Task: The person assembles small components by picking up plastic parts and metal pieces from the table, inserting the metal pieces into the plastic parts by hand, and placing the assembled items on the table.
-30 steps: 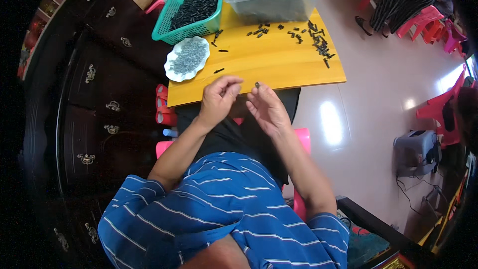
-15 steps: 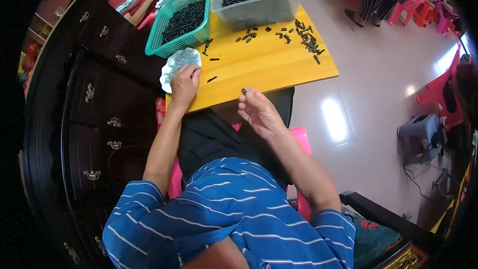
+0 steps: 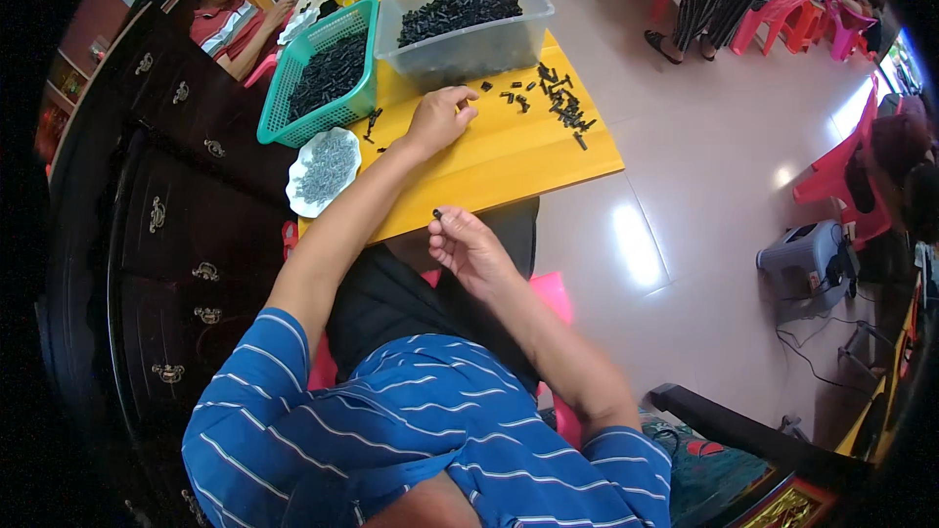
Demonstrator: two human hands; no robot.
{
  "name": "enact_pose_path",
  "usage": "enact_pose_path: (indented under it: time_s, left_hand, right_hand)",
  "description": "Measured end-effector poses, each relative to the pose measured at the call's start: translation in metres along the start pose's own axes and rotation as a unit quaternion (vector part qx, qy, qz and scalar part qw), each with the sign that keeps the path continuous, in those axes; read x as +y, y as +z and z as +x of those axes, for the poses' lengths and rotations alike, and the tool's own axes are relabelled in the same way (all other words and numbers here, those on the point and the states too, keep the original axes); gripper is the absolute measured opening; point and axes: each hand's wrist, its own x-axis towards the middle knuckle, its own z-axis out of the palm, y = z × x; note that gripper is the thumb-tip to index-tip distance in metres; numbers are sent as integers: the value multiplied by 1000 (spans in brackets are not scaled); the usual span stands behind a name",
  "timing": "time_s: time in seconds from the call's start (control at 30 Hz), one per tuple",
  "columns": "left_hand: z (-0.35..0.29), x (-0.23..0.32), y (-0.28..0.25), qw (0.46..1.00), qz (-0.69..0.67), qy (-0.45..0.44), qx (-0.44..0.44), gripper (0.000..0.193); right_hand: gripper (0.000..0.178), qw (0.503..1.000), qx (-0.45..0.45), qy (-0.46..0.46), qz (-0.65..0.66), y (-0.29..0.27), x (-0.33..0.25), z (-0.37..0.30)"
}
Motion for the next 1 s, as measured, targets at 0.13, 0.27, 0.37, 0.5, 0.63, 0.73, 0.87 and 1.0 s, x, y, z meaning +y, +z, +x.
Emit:
enact_pose_path:
  time_s: [0.13, 0.27, 0.37, 0.5, 0.63, 0.73, 0.87, 1.0]
  left_hand:
    - [28, -4, 26, 999, -2, -22, -40, 27]
    - [44, 7, 43, 998, 45, 2, -35, 26]
    - [52, 14, 47, 997, 64, -4, -47, 23]
    - [50, 12, 48, 995, 80, -21, -49, 16]
    - [29, 6, 37, 997, 73, -12, -20, 15]
    - [-2, 7, 13, 1000, -11, -15, -4, 12]
    - [-58, 34, -40, 979, -163, -120, -39, 12]
    - [-113, 68, -87, 908, -346, -220, -82, 13]
  right_hand:
    - [20, 1000, 2, 1, 10, 0, -1, 1]
    - [19, 1000, 8, 7, 20, 0, -2, 2]
    - [18, 1000, 2, 9, 25, -1, -3, 4]
    - [17, 1000, 3, 14, 27, 0, -3, 4]
    - [18, 999, 8, 12, 29, -1, -1, 4]
    - [19, 1000, 14, 13, 23, 0, -3, 2]
    - [20, 999, 30, -2, -15, 1, -3, 1]
    - [22, 996, 48, -27, -71, 5, -4, -1]
